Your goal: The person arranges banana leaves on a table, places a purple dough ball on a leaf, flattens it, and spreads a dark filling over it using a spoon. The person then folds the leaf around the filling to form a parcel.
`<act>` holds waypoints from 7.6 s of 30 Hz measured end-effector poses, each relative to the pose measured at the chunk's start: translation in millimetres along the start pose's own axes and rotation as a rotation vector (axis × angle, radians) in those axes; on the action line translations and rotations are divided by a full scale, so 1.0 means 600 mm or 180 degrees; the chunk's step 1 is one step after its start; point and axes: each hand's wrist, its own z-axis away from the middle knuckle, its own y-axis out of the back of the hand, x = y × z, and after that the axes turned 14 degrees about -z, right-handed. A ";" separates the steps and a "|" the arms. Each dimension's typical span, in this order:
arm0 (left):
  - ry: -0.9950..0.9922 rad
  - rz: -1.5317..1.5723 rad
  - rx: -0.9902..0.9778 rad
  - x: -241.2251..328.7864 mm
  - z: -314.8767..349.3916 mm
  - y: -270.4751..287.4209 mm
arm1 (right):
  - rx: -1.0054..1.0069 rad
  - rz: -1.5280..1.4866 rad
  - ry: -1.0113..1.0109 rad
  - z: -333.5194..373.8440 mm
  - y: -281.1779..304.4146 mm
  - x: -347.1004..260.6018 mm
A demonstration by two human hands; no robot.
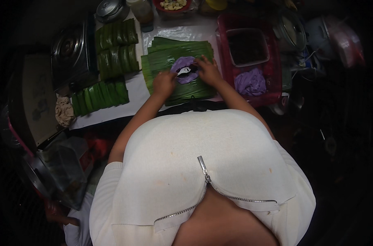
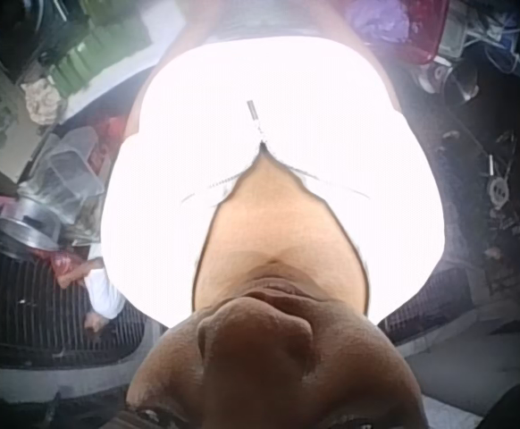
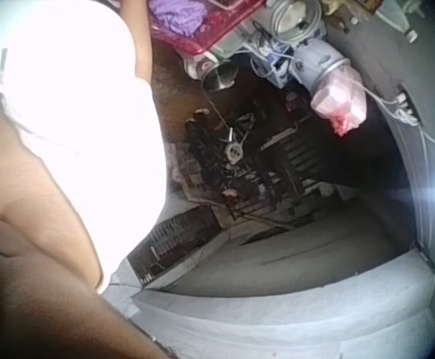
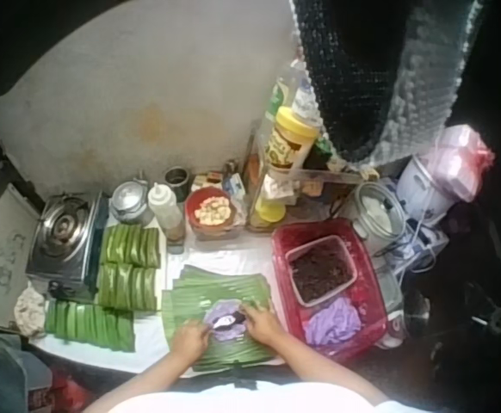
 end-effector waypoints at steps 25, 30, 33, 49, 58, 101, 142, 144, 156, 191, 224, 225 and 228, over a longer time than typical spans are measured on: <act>0.1140 0.1757 -0.0781 -0.012 0.038 -0.035 | -0.0933 0.0095 0.0281 -0.043 -0.007 -0.007; 0.0995 0.1853 -0.0794 -0.032 0.054 -0.016 | -0.1215 0.0007 0.0521 -0.062 0.001 -0.036; 0.1025 0.1720 -0.0894 -0.036 0.051 -0.018 | -0.1433 0.0195 0.0562 -0.069 -0.011 -0.041; 0.1072 0.1748 -0.0859 -0.070 0.067 -0.013 | -0.1211 -0.0382 0.0463 -0.075 -0.010 -0.017; 0.0990 0.1634 -0.0632 -0.029 0.053 -0.048 | -0.1389 -0.0211 0.0346 -0.069 0.002 -0.013; 0.0995 0.1659 0.0109 0.017 0.040 -0.061 | -0.0336 -0.0102 -0.0341 0.022 0.007 0.005; 0.1364 0.1537 -0.0555 -0.045 0.051 -0.027 | -0.0025 -0.1254 -0.0113 -0.010 -0.007 -0.010; 0.1360 0.1481 -0.0523 -0.042 0.056 -0.020 | 0.0098 -0.1020 0.0150 -0.007 -0.015 -0.003; -0.0675 0.1320 0.0207 0.141 -0.178 0.090 | 0.0049 -0.0942 -0.0517 -0.001 -0.009 0.007; 0.1053 0.1452 -0.0200 -0.035 -0.075 -0.106 | -0.0135 -0.0175 -0.0067 -0.125 -0.047 0.007; -0.1160 -0.0888 0.0278 -0.019 0.080 -0.092 | -0.1365 0.2378 0.1558 0.045 -0.010 0.008; -0.1146 -0.0865 0.0278 -0.013 0.077 -0.091 | -0.1599 0.2484 0.1429 0.048 -0.006 0.002; -0.1093 -0.0798 0.0160 0.009 0.062 -0.095 | -0.1948 0.2413 0.1104 0.052 -0.004 -0.003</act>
